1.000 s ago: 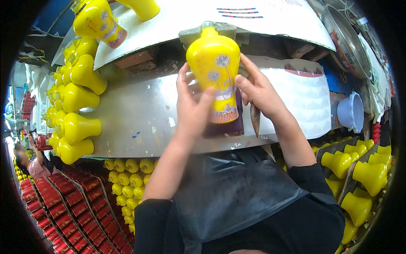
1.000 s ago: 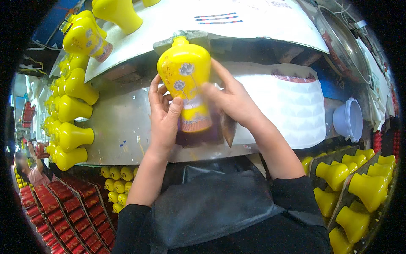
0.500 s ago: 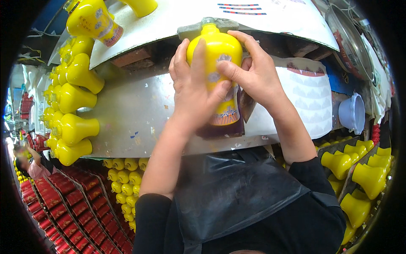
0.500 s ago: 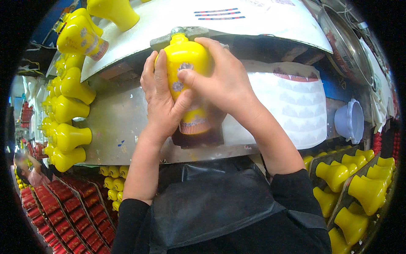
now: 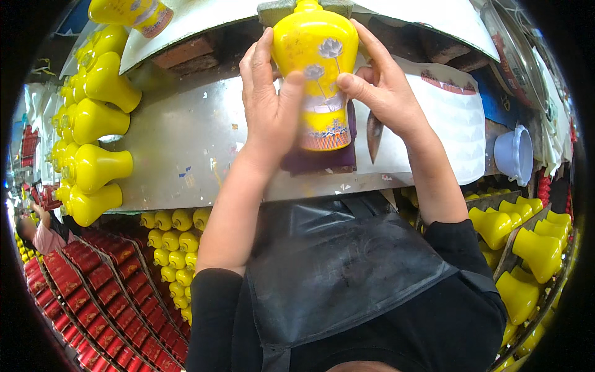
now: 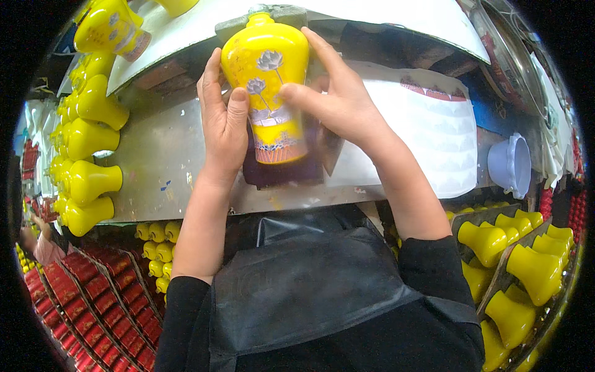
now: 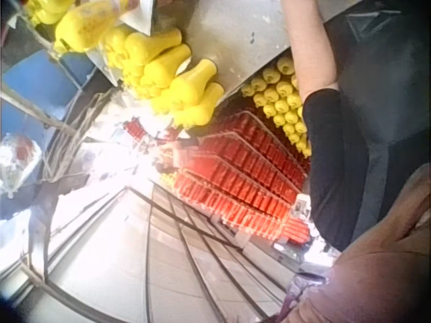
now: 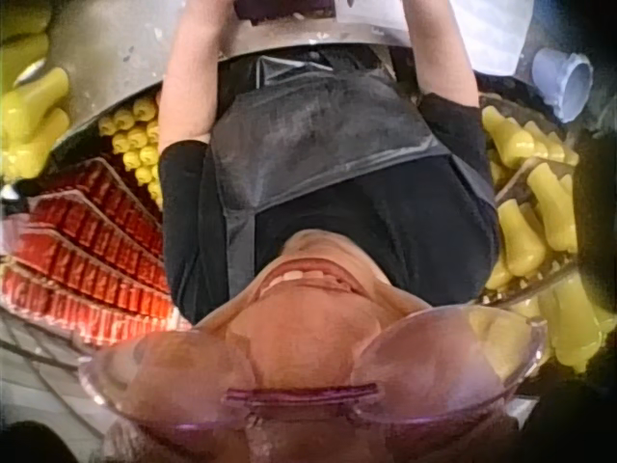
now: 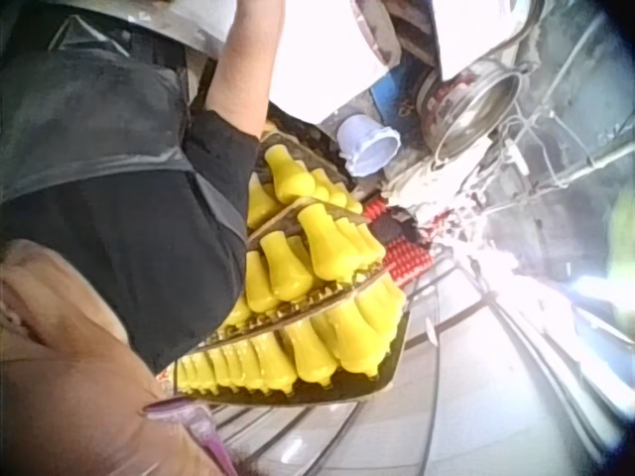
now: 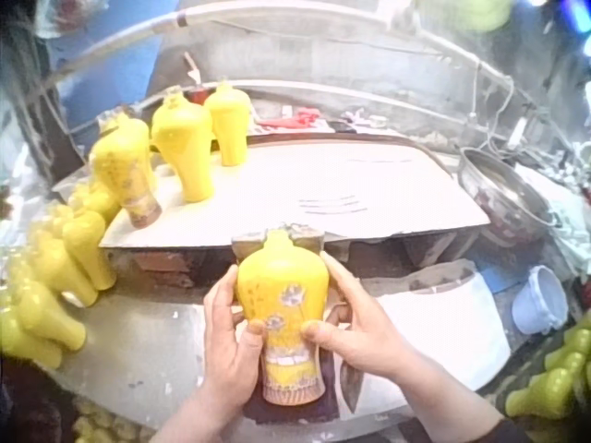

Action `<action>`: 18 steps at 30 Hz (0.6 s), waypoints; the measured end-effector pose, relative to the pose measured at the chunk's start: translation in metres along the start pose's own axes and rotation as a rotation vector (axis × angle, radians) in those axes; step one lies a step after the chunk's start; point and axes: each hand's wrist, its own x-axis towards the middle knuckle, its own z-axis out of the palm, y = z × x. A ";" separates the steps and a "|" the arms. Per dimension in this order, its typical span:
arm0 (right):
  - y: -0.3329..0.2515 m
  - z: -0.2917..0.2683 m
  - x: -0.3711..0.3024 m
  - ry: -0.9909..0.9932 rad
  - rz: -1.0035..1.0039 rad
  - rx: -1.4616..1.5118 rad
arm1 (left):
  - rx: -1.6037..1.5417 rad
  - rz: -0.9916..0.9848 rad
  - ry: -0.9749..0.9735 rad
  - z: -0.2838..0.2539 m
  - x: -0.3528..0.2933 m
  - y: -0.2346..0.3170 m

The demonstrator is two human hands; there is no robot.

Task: The person applies decorative stickers to yellow ceramic vases, smoothing each label with fingers and a cloth, then places a neck seal and a cap on the vase. The person handles the vases one at a time on a metal workbench.

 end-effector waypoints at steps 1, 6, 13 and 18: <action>0.000 0.002 -0.002 0.010 0.093 0.082 | 0.006 0.019 0.010 0.000 0.000 0.000; -0.005 0.007 -0.013 0.007 -0.027 -0.124 | -0.171 -0.036 0.078 0.009 -0.012 0.003; -0.005 0.011 -0.015 0.029 0.172 0.087 | -0.264 -0.205 0.026 0.004 -0.023 0.010; -0.004 0.011 -0.017 -0.037 0.088 -0.099 | -0.269 -0.192 0.019 0.006 -0.024 0.013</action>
